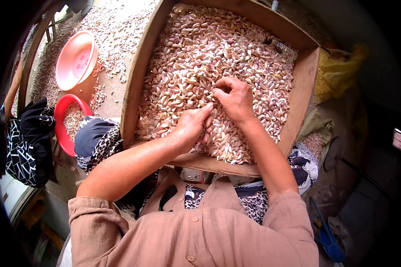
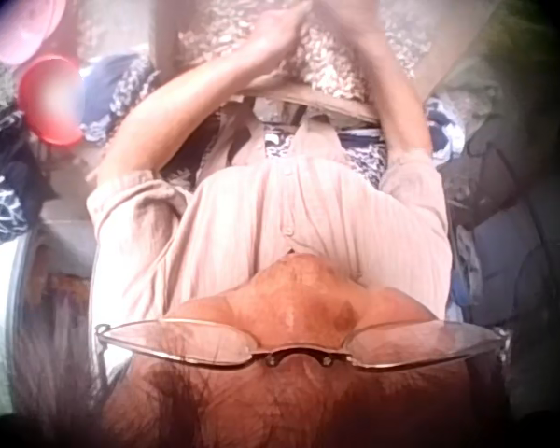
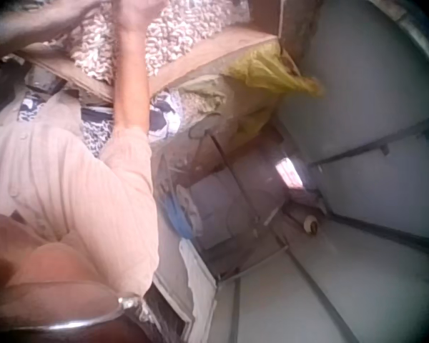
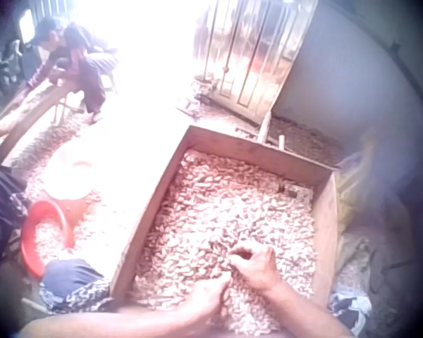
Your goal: The person sorts through a tray of garlic cloves by hand, picking out specific cloves and placing them into bowls or other sections of the tray.
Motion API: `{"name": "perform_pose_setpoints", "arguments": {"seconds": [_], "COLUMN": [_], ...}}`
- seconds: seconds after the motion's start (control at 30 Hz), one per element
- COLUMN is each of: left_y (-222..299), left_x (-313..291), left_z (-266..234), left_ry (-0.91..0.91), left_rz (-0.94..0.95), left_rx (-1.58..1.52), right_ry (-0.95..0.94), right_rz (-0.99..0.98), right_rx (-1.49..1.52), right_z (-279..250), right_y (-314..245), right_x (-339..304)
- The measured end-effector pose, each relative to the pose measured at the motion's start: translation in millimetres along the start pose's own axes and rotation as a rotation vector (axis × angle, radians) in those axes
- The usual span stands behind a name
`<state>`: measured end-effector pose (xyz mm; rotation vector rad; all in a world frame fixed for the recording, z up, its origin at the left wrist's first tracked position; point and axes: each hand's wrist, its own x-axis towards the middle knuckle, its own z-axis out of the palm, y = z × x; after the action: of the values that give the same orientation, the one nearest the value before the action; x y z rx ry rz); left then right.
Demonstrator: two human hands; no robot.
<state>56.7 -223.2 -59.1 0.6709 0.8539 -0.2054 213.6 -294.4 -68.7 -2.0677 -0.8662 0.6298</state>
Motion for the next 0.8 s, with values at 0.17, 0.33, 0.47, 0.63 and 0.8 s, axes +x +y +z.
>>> {"name": "perform_pose_setpoints", "arguments": {"seconds": [0.17, 0.33, 0.47, 0.63, 0.8], "left_y": [2.7, 7.2, 8.1, 3.7, 8.7], "left_x": [-1.6, 0.0, 0.9, -2.5, -6.0], "left_z": [-4.4, -3.3, -2.1, -1.7, -0.2], "left_ry": [0.02, 0.052, -0.002, -0.078, -0.059], "left_rz": [0.013, 0.048, 0.047, -0.006, -0.044], "left_rx": [-0.023, -0.148, -0.12, 0.027, 0.056], "right_ry": [-0.156, -0.445, -0.168, -0.135, -0.195], "right_rz": [-0.002, -0.136, -0.201, -0.322, -0.375], "right_rx": [0.053, -0.016, -0.159, -0.169, -0.34], "right_z": [-35.0, -50.4, -47.1, -11.8, 11.5], "right_y": [-38.9, -80.5, -62.7, -56.6, -51.9], "right_x": [-19.9, -28.5, -4.4, 25.0, 37.5]}}
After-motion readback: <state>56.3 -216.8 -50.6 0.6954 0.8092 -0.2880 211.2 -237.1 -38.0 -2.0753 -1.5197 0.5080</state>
